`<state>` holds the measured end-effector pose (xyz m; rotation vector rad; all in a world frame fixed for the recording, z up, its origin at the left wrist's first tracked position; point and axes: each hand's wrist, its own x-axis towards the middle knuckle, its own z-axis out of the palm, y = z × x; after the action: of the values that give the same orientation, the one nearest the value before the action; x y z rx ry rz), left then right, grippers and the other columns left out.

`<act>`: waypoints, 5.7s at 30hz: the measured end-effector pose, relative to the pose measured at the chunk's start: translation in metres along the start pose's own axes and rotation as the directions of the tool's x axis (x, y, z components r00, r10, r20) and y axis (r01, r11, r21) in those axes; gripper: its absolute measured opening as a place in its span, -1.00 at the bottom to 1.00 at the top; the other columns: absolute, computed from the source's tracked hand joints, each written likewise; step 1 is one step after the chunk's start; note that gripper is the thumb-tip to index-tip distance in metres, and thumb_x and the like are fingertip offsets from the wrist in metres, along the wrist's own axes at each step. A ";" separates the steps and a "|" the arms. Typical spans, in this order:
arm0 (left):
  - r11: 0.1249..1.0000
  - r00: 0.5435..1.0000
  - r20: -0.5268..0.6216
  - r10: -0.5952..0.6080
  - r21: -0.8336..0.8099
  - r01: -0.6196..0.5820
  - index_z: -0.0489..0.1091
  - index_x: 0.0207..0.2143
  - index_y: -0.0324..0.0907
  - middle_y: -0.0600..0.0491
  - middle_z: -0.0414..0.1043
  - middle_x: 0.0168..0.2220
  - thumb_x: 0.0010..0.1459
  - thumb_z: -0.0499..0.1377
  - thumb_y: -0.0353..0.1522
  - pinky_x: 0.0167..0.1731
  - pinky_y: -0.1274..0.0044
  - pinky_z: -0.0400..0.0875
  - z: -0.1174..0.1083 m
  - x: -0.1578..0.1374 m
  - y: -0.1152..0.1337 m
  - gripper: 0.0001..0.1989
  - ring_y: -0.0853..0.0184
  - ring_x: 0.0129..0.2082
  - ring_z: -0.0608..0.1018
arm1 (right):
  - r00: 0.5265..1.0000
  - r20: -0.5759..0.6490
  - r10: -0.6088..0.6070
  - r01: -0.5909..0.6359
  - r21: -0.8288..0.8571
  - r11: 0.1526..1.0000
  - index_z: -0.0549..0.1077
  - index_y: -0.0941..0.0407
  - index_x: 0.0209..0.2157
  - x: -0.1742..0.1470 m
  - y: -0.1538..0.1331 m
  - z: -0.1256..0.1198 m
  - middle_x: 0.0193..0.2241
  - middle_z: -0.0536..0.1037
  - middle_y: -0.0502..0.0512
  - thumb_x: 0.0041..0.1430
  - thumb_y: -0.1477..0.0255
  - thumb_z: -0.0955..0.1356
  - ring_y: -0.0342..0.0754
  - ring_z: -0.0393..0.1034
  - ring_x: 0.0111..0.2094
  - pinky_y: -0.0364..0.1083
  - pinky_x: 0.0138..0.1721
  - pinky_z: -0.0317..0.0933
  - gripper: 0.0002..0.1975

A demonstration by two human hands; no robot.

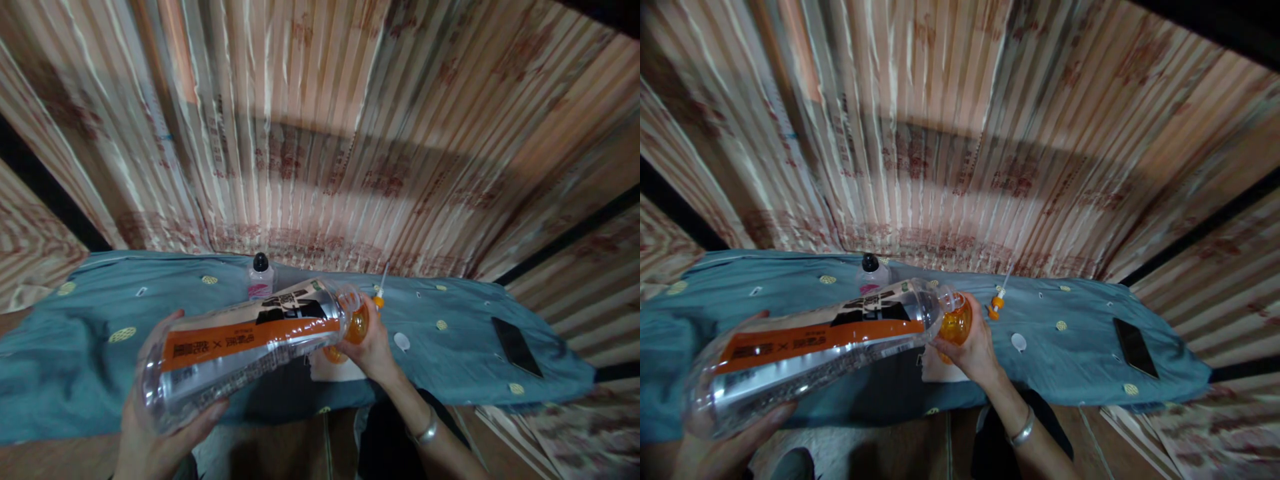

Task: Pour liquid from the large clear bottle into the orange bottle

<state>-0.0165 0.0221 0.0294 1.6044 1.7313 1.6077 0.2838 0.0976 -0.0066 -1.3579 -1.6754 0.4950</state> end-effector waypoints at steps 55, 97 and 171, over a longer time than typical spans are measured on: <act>0.998 0.998 -0.038 0.059 0.012 -0.058 0.22 0.13 0.14 -0.01 0.25 0.22 -0.27 0.34 0.00 0.00 -0.11 0.28 0.003 0.002 -0.005 -0.15 -0.14 0.11 0.40 | 0.999 -0.047 -0.017 0.017 0.002 1.000 0.17 0.12 0.12 0.001 -0.005 0.004 -0.04 0.51 0.22 -0.16 0.37 0.50 0.16 0.48 -0.04 0.06 -0.04 0.40 -0.21; 0.999 0.999 -0.028 -0.020 -0.043 0.019 0.22 0.14 0.05 -0.07 0.28 0.19 -0.31 0.38 -0.03 0.06 -0.03 0.30 0.004 0.001 0.000 -0.11 -0.12 0.10 0.41 | 0.999 -0.052 -0.017 0.018 0.020 1.000 0.18 0.13 0.11 0.002 -0.007 0.004 -0.03 0.51 0.23 -0.16 0.39 0.50 0.15 0.47 -0.02 0.07 0.00 0.37 -0.22; 0.981 0.979 -0.068 0.191 0.053 -0.188 0.25 0.11 0.09 -0.08 0.37 0.09 -0.22 0.32 0.01 -0.11 -0.13 0.39 0.005 0.007 0.003 -0.21 -0.14 0.02 0.47 | 0.998 -0.062 -0.022 0.022 -0.003 1.000 0.18 0.15 0.12 0.001 -0.005 0.004 -0.04 0.51 0.24 -0.18 0.37 0.50 0.17 0.48 -0.05 0.06 -0.05 0.40 -0.20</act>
<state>-0.0135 0.0295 0.0338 1.8024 1.7072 1.7440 0.2782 0.0979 -0.0045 -1.3420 -1.6393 0.4342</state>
